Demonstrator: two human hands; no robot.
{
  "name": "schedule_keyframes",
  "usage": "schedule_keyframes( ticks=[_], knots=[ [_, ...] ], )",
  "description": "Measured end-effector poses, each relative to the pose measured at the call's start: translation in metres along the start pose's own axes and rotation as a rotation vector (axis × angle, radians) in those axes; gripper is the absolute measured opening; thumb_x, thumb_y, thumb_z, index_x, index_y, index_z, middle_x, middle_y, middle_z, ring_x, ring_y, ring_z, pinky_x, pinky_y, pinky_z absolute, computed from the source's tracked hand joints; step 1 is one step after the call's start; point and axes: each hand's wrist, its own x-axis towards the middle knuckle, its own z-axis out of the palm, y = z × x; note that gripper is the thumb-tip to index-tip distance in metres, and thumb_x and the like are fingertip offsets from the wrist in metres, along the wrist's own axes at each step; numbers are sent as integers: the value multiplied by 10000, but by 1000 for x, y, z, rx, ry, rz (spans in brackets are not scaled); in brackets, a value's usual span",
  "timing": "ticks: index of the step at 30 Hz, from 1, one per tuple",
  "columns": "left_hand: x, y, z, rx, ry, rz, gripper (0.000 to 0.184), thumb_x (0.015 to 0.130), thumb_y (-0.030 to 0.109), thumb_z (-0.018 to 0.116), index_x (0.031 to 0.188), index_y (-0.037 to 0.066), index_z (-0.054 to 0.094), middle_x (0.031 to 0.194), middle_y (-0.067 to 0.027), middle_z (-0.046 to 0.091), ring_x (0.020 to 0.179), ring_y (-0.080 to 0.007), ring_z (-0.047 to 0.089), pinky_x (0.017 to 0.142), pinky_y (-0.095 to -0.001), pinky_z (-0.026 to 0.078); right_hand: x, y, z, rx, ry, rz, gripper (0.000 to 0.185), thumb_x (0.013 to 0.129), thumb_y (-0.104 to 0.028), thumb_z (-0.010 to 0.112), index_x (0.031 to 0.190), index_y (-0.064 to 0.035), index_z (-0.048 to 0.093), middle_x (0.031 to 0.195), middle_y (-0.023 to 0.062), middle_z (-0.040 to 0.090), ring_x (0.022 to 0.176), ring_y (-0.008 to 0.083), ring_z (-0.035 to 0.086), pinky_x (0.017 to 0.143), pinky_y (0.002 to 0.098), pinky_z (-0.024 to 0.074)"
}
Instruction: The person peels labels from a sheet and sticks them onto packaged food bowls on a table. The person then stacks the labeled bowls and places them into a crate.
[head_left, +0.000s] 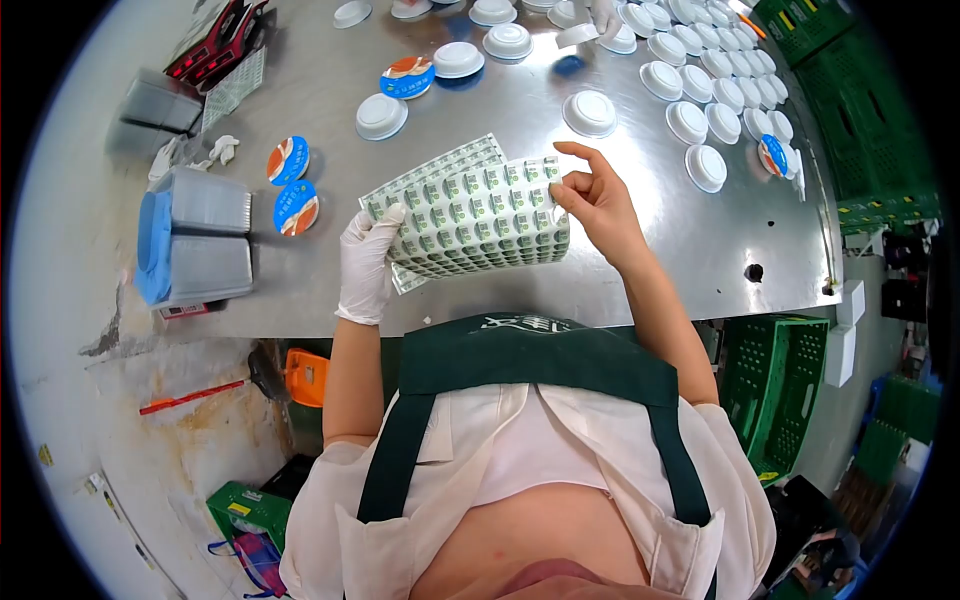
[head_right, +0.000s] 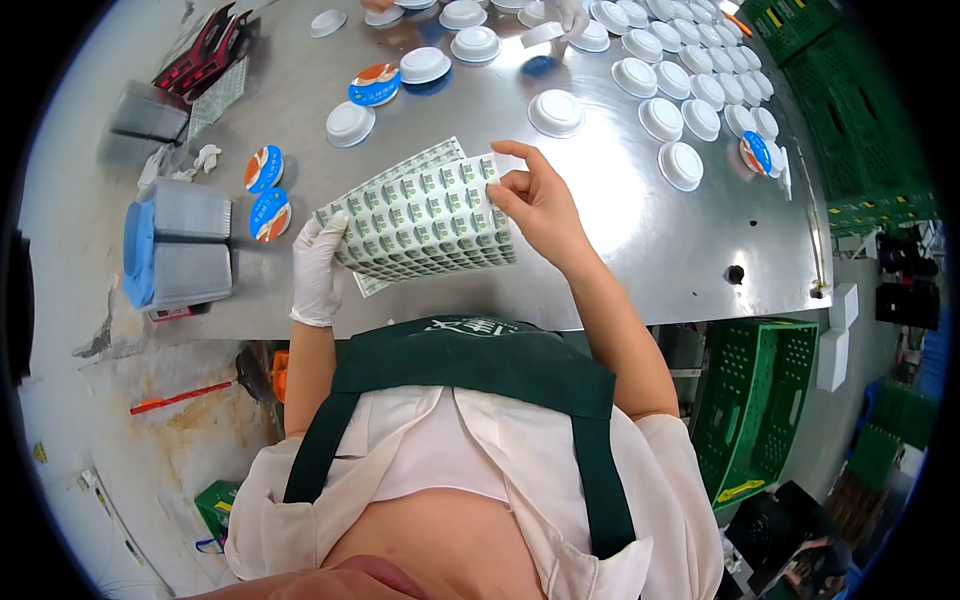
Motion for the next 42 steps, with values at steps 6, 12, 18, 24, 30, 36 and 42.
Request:
schedule_keyframes(
  ticks=[6,12,18,24,30,36,42],
  knots=[
    [7,-3,-6,24,-38,-69,147,913,58,642,1052,19,668,999,-56,705,866,-96,659,769,-251,539,-2,-9,3,-126,55,-26,502,916,-58,619,1378,-63,423,802,16,628,773,78,587,737,241,464],
    [27,-3,-10,-254,211,-30,230,937,172,623,1124,38,613,1089,-70,670,962,-191,662,825,-362,560,11,-5,-16,-21,-85,139,481,937,-223,640,1341,-24,471,874,52,657,791,116,609,768,254,479],
    [38,-22,-33,-457,270,-83,264,959,184,568,1186,49,573,1161,-82,637,1056,-226,628,901,-388,524,-1,1,-18,39,-182,173,412,879,-158,689,1242,-10,559,975,64,685,892,129,658,828,256,513],
    [23,-48,-26,-54,530,292,401,917,99,616,1288,18,487,1303,-107,526,1176,-189,509,1021,-378,420,5,-3,2,-383,-58,118,164,866,-65,655,1024,-20,654,873,78,692,802,167,656,734,316,509],
    [-21,23,60,898,-197,754,738,764,77,775,1415,45,428,1278,-148,569,1109,-187,563,1044,-404,385,-7,-20,36,-767,-359,-435,200,798,-18,665,995,-40,647,858,120,650,779,303,635,698,381,503],
    [-24,17,24,895,-149,432,379,773,65,779,1140,86,687,1001,-68,707,800,-143,655,748,-298,524,-36,-103,35,-396,-542,-573,337,815,-141,655,1143,-76,613,1109,104,629,995,302,607,783,429,510],
    [-18,79,-24,785,198,131,221,890,41,672,1110,23,652,933,1,665,807,-58,592,731,-202,476,-59,-130,30,87,-736,-745,174,879,-120,656,1034,-48,690,1127,202,645,961,345,639,795,394,517]
  ],
)
